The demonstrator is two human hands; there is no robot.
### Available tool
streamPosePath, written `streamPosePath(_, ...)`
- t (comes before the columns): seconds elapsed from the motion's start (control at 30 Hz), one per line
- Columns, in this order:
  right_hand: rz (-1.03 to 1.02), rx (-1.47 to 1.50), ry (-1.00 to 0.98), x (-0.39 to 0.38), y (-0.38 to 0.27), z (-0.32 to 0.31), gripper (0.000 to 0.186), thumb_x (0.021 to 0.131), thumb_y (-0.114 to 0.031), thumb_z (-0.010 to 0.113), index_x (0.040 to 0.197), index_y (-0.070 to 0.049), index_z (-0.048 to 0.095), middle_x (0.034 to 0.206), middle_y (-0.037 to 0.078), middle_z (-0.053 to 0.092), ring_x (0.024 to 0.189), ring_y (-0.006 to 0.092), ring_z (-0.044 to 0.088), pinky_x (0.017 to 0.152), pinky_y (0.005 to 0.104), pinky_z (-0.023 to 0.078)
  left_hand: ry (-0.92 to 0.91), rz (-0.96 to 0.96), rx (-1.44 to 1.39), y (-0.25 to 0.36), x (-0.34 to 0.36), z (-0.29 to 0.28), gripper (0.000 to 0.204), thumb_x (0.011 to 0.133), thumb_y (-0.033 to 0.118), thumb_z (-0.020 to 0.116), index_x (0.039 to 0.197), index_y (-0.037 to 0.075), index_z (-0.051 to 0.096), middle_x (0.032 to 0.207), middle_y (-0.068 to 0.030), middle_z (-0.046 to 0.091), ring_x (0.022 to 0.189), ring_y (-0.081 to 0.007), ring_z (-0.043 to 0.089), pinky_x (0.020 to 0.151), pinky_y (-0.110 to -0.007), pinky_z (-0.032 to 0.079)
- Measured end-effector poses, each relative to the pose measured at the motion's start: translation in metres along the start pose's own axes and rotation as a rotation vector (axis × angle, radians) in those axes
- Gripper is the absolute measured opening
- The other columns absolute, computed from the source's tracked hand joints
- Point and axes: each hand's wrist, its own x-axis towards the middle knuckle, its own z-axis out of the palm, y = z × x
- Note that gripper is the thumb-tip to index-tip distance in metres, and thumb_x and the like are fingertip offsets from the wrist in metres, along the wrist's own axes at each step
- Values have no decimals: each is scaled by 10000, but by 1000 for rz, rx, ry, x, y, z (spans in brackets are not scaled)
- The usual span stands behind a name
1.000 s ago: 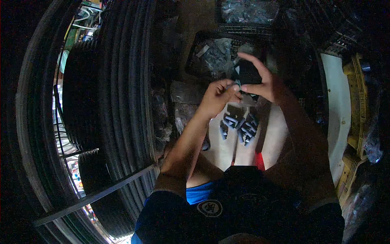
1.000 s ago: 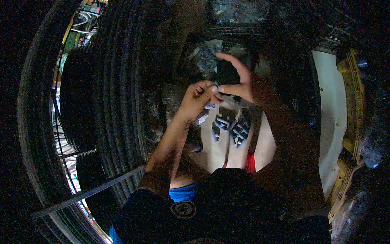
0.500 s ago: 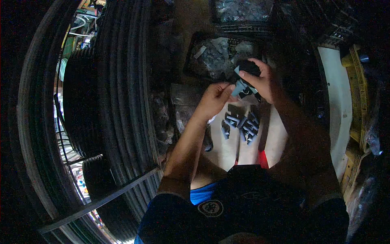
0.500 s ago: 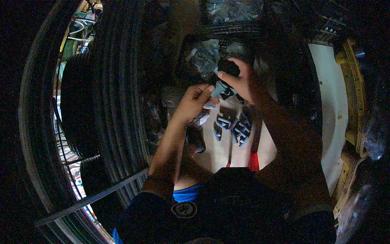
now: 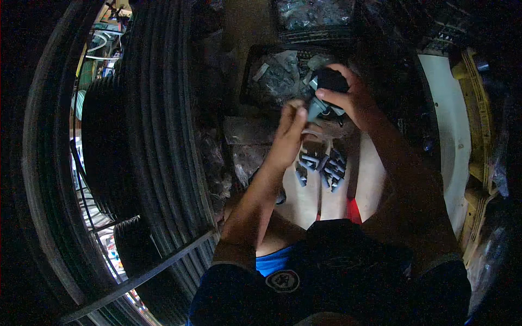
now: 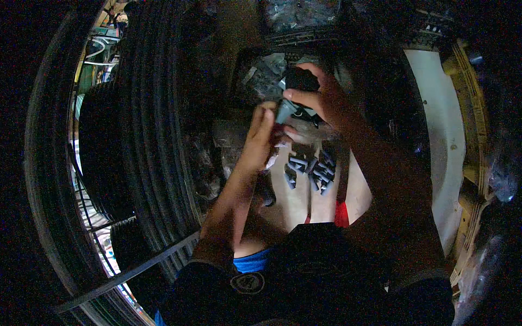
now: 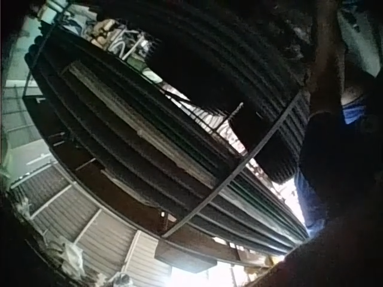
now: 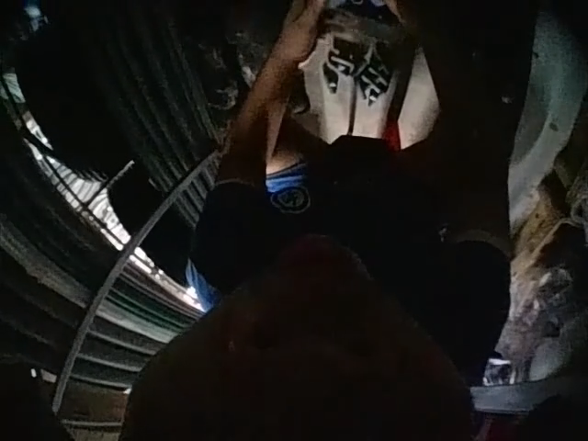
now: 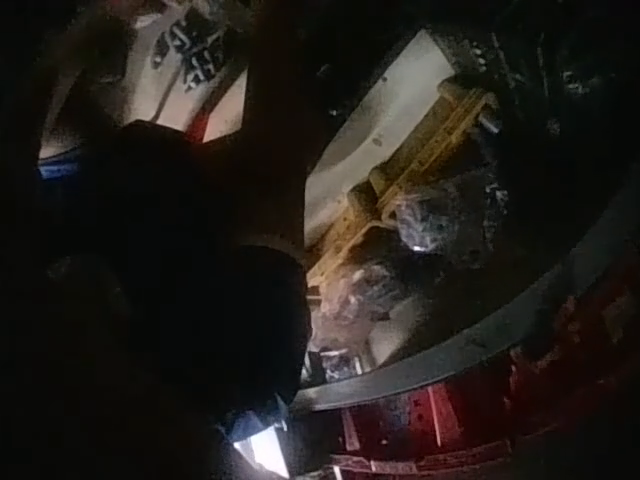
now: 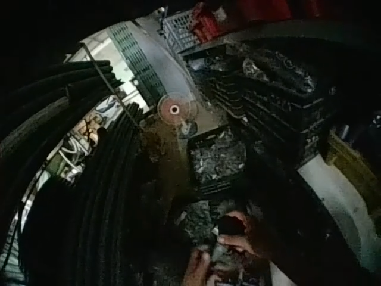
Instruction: Inspecting and sorting plumbing valves and fittings from plastic bags.
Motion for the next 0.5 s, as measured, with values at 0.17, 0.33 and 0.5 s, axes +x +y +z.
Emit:
streamPosePath(0.17,220,36,77,3,12,6,553,782,-302,770,1220,-26,574,1053,127,636,954,207,623,868,322,483,157,452,611,5,5,-5,428,774,-90,733,1137,17,534,1012,-50,594,891,-123,582,809,-274,503)
streamPosePath(0.33,214,-19,112,1,20,11,559,811,-308,750,1245,-11,560,1064,136,636,971,206,622,866,320,486,308,-177,133,10,9,-18,320,1007,265,507,1195,6,507,885,-63,614,772,-136,626,634,-248,508)
streamPosePath(0.5,177,161,67,-2,17,11,674,798,-411,753,1271,13,528,1172,221,604,1106,293,583,963,370,446,237,468,449,3,9,-8,330,888,89,683,1163,27,512,867,-34,604,774,-112,614,663,-241,503)
